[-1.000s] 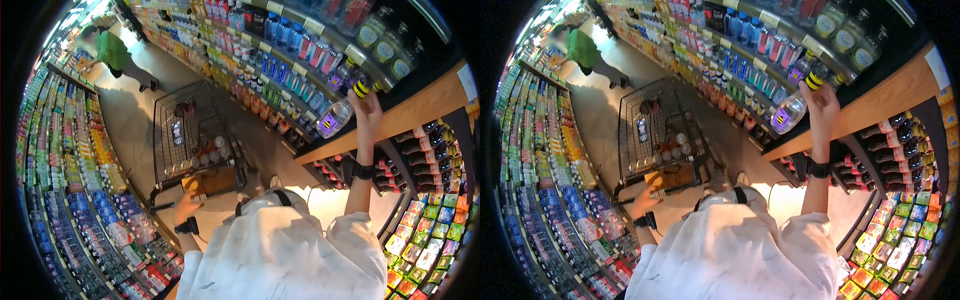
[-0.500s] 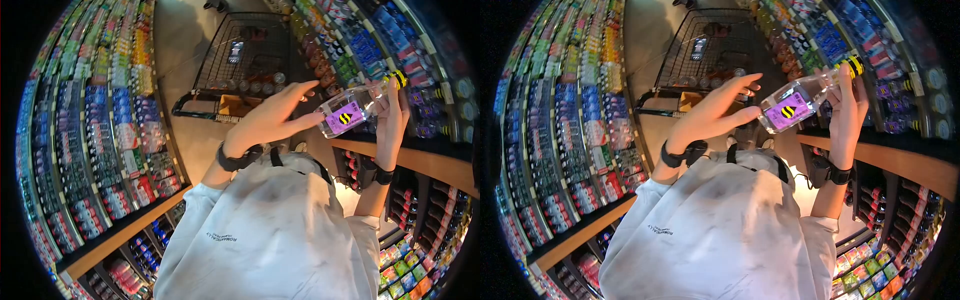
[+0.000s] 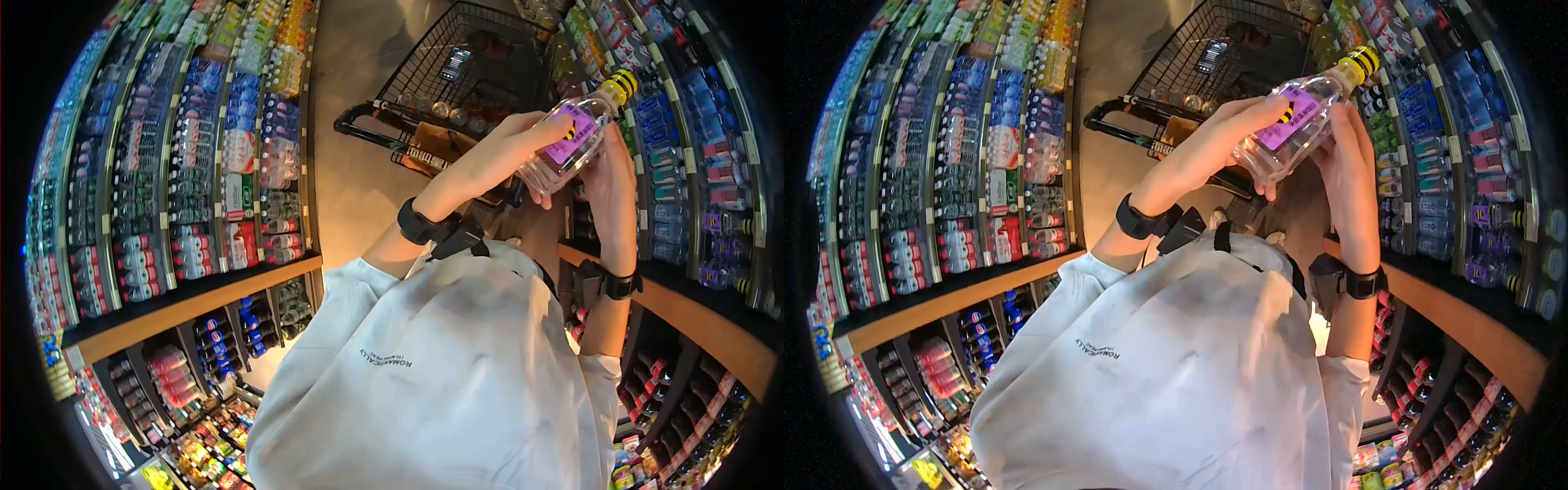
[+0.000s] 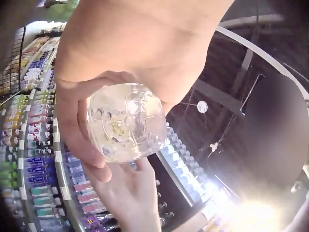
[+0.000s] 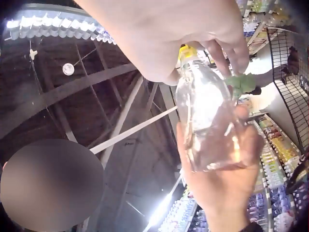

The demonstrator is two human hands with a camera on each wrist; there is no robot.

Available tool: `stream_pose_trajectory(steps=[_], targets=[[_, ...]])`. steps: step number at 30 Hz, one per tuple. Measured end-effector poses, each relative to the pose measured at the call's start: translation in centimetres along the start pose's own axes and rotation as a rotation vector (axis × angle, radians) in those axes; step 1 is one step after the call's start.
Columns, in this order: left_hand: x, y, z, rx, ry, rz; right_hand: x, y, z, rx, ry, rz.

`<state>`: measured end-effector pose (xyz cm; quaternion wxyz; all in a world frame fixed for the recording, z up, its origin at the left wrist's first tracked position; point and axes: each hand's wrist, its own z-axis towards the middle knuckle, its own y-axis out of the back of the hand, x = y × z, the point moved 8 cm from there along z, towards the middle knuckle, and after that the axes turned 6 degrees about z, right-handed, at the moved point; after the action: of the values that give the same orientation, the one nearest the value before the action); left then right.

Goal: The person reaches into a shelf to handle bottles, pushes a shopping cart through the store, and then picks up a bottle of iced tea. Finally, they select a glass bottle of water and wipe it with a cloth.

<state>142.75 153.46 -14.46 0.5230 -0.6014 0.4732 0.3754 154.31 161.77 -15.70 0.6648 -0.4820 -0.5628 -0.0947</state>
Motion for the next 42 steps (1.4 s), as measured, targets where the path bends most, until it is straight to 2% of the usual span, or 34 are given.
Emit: stream_pose_trajectory(steps=[4, 9, 12, 14, 15, 16, 18, 22, 23, 26, 30, 33, 36, 39, 42], targets=[[0.0, 0.2, 0.1, 0.007, 0.026, 0.143, -1.2, 0.6, 1.4, -0.03, -0.038, -0.018], [1.3, 0.4, -0.3, 0.042, 0.239, 0.239, -1.3, 0.4, 0.8, -0.113, -0.09, -0.114], [2.1, 1.0, 0.1, -0.044, 0.141, 0.26, -1.5, 1.1, 1.1, -0.104, -0.01, -0.149], [2.4, 0.3, 0.4, -0.041, 0.059, 0.247, 0.4, 0.0, 0.4, -0.147, 0.166, -0.346], [2.0, 0.1, 0.5, -0.039, 0.012, 0.24, 0.6, 0.0, 0.3, -0.164, 0.272, -0.322], [0.3, -0.2, 0.2, -0.012, -0.031, 0.511, 0.8, -0.2, 0.1, -0.161, 0.318, -0.357], [0.3, -0.7, 0.5, 0.015, -0.134, 0.387, 1.6, -1.1, -0.7, -0.139, 0.362, -0.358], [-0.2, -0.8, 0.4, 0.052, -0.182, 0.395, 3.2, -2.0, -1.8, -0.119, 0.426, -0.479], [-0.3, -0.9, 0.4, 0.038, -0.165, 0.32, 3.2, -1.9, -1.9, -0.117, 0.414, -0.502], [-0.1, -0.7, 0.6, 0.01, -0.242, 0.406, 3.6, -2.2, -2.0, -0.122, 0.421, -0.472], [-0.8, -1.1, 0.4, 0.074, -0.182, 0.399, 3.7, -2.0, -2.2, -0.116, 0.452, -0.507], [-1.2, -1.2, 0.4, 0.062, -0.23, 0.427, 3.9, -2.1, -2.1, -0.049, 0.492, -0.54], [-0.8, -1.0, 0.1, 0.099, -0.168, 0.383, 3.9, -2.3, -2.2, 0.012, 0.438, -0.429], [-0.8, -1.3, -0.4, 0.116, -0.093, 0.042, 3.4, -3.5, -2.2, 0.14, 0.365, -0.308], [-0.7, -1.4, -0.6, 0.148, -0.077, 0.04, 2.9, -4.2, -2.4, 0.231, 0.315, -0.249]])
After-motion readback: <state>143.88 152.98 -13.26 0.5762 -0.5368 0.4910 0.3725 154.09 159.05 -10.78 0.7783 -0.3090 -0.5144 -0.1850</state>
